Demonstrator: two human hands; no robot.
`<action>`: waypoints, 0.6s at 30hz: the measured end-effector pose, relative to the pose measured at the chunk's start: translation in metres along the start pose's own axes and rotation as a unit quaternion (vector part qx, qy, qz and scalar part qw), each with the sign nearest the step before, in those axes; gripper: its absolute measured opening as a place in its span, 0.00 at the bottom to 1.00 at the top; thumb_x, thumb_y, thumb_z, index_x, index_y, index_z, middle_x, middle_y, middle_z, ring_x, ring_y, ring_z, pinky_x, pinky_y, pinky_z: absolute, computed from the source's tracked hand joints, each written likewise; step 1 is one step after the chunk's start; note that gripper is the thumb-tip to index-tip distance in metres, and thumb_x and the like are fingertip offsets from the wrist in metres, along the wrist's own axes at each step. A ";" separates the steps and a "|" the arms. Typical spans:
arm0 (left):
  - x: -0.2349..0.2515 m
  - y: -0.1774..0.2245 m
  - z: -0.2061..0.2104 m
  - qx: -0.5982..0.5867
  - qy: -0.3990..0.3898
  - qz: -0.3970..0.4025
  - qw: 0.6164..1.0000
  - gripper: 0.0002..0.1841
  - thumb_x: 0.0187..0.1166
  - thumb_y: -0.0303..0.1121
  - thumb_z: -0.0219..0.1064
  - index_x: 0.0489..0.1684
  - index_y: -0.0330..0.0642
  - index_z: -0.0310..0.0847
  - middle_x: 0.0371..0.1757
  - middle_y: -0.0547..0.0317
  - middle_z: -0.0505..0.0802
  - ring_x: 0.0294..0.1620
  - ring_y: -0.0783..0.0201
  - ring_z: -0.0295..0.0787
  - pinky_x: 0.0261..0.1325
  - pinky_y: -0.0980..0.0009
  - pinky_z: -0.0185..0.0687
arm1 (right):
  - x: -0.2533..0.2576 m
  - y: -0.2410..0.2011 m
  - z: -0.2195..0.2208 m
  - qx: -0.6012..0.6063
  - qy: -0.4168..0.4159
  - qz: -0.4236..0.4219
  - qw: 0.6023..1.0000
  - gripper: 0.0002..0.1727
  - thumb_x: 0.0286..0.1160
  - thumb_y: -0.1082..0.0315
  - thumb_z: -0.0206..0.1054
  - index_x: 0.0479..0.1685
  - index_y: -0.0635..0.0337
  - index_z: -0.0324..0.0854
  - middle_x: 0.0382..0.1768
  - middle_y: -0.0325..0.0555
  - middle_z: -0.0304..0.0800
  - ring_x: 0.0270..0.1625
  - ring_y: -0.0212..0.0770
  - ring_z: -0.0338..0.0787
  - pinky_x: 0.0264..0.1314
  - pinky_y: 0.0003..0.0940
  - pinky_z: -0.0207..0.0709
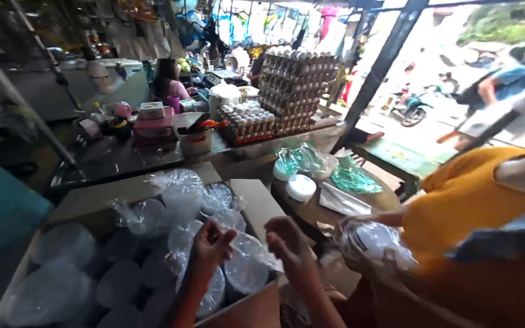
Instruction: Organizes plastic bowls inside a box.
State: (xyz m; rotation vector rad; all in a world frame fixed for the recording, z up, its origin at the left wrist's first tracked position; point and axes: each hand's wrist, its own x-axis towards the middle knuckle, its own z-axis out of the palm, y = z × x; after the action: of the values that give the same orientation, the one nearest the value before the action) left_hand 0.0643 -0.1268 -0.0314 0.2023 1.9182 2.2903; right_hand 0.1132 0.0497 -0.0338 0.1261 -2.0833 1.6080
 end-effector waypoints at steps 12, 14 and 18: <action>-0.088 -0.062 0.004 -0.145 0.081 0.054 0.985 0.08 0.87 0.31 0.54 0.39 0.46 0.78 0.35 0.74 0.89 0.40 0.77 0.89 0.53 0.73 0.89 | -0.055 0.036 0.044 0.154 -0.154 0.021 0.976 0.07 0.79 0.69 0.65 0.42 0.60 0.89 0.39 0.31 0.91 0.40 0.21 0.89 0.46 0.19 0.87; -0.100 -0.066 -0.008 -0.152 0.069 0.087 0.982 0.09 0.88 0.34 0.56 0.37 0.53 0.81 0.35 0.78 0.91 0.40 0.80 0.89 0.54 0.75 0.87 | -0.060 0.034 0.055 0.170 -0.171 0.018 0.970 0.07 0.79 0.68 0.66 0.41 0.59 0.89 0.39 0.31 0.90 0.39 0.19 0.88 0.45 0.18 0.86; -0.112 -0.060 -0.037 -0.111 0.079 0.120 0.983 0.11 0.86 0.32 0.58 0.31 0.55 0.83 0.29 0.82 0.90 0.35 0.86 0.85 0.46 0.83 0.82 | -0.069 0.023 0.078 0.154 -0.196 0.023 0.968 0.10 0.82 0.69 0.62 0.44 0.62 0.89 0.41 0.32 0.91 0.41 0.20 0.89 0.47 0.18 0.87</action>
State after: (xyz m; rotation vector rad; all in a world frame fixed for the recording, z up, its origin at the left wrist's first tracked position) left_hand 0.1686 -0.1746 -0.0982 0.2432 1.7710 2.7332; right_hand 0.1395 -0.0311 -0.0984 0.5468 -2.1056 2.0620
